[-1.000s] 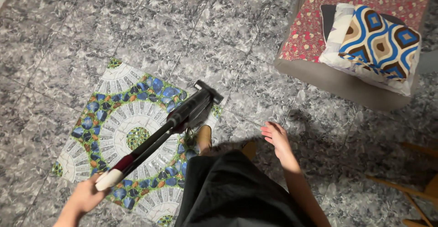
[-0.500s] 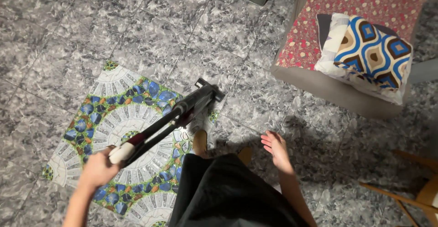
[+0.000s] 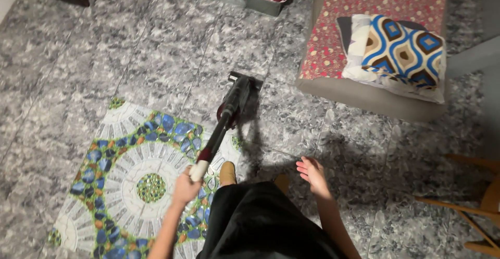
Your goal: Vacuuming the tiled floor around a bed and a chair in a bedroom.
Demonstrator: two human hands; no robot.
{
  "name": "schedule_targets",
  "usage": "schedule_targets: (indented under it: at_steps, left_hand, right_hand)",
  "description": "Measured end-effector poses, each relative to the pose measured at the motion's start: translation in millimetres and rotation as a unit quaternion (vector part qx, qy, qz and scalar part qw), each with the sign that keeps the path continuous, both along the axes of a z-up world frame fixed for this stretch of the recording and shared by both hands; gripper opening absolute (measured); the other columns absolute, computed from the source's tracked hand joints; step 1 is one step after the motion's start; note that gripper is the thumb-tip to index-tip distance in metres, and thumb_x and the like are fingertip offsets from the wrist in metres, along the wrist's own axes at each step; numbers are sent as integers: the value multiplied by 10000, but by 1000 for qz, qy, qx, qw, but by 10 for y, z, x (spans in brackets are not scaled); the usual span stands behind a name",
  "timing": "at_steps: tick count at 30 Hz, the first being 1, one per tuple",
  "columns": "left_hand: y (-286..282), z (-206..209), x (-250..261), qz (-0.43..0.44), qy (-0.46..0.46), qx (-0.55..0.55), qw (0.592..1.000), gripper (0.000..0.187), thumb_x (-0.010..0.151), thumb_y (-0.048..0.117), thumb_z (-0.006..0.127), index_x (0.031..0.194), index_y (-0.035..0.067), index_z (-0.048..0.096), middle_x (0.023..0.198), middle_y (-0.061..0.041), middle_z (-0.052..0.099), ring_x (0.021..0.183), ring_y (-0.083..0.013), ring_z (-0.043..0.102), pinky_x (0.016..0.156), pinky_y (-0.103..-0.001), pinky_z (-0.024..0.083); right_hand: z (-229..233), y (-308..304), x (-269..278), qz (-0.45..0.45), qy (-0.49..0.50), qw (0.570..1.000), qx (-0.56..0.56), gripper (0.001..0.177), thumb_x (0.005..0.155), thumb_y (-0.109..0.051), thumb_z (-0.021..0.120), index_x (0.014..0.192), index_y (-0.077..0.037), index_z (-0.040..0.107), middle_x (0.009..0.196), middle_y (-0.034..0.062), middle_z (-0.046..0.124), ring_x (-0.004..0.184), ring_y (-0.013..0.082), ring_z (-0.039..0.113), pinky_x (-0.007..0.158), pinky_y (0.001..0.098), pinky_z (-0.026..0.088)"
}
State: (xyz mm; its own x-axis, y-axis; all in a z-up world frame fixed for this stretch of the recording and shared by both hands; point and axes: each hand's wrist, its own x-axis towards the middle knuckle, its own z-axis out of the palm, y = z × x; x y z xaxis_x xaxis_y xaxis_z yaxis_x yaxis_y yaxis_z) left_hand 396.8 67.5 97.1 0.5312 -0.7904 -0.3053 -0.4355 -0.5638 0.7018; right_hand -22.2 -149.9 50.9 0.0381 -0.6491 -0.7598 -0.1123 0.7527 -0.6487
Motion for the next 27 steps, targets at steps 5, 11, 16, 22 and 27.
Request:
schedule_targets:
  at_steps: [5,11,16,22,27]
  left_hand:
    - [-493,-19,-556,35,45,44,997,553,753,232,747,1260,49,624,850,-247,756,802,-380,765,756,-456,584]
    - [-456,-172,-520,28,22,20,999,549,761,278,756,1229,23,625,902,-254,757,856,-393,756,788,-466,581]
    - [-94,117,-365,30,1,69,997,550,762,266,742,1242,23,625,902,-265,752,859,-409,751,797,-475,581]
    - [512,535,-464,49,-9,134,990,634,738,287,761,1301,40,604,839,-275,746,822,-416,757,781,-476,586]
    - [1072,850,-492,57,-12,174,983,645,714,284,781,1294,54,621,838,-260,756,823,-407,760,780,-470,589]
  right_hand:
    - [149,110,-44,-15,21,1000,0,418,916,-400,679,1246,-142,673,1131,92,779,975,199,727,839,368,543]
    - [25,236,-74,4,11,1000,-2,444,918,-414,675,1256,-128,663,1138,101,779,976,207,730,827,371,557]
    - [133,256,-50,16,16,1000,5,449,915,-412,680,1261,-126,662,1137,98,775,979,206,723,831,376,549]
    - [129,133,-109,31,12,999,8,444,929,-401,668,1261,-107,656,1136,94,771,990,205,716,856,384,543]
    - [216,20,-55,46,-9,999,-9,446,944,-398,650,1268,-91,648,1138,100,763,1003,211,714,878,390,548]
